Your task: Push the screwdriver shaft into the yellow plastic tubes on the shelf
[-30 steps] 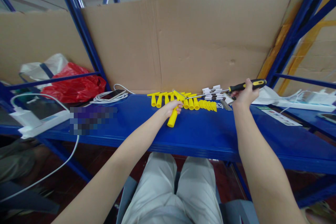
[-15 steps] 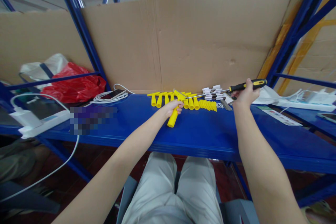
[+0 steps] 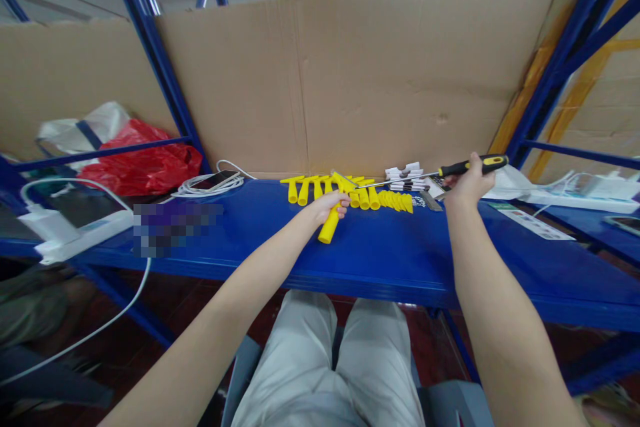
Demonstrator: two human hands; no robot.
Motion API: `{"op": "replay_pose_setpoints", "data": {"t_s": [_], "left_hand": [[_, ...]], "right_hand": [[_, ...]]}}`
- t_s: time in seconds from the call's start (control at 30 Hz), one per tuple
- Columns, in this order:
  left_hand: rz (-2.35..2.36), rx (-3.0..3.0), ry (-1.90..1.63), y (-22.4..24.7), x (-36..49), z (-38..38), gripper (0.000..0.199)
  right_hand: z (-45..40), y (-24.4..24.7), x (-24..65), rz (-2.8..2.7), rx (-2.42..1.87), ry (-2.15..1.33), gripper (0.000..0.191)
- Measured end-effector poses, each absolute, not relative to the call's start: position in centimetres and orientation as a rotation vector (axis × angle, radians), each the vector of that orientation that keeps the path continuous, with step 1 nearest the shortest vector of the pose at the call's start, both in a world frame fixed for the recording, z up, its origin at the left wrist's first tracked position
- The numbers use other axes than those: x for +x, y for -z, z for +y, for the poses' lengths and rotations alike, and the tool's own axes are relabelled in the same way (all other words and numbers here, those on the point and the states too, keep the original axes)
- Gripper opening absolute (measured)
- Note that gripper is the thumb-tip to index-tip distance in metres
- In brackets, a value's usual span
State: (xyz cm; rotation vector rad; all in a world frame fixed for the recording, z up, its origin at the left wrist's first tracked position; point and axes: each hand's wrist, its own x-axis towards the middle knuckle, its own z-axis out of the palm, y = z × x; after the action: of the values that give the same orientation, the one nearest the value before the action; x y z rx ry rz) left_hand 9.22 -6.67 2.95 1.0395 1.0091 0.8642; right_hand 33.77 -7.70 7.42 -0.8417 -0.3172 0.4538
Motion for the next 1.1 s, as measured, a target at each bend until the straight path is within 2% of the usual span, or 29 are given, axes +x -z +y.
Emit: {"op": "replay_pose_setpoints", "data": {"t_s": [0.57, 0.8, 1.1], "left_hand": [[1.124, 1.078, -0.937, -2.0, 9.1, -5.7, 0.028], [1.165, 1.121, -0.936, -2.2, 8.9, -5.8, 0.028], [1.163, 1.166, -0.952, -2.1, 8.9, -5.9, 0.027]], "right_hand": [[-8.0, -7.2, 33.5, -0.449, -0.871, -0.632, 0.018], [-8.2, -7.5, 34.0, -0.453, -0.770, -0.824, 0.035], [-7.0, -6.5, 34.8, -0.493, -0.879, -0.690, 0.024]]}}
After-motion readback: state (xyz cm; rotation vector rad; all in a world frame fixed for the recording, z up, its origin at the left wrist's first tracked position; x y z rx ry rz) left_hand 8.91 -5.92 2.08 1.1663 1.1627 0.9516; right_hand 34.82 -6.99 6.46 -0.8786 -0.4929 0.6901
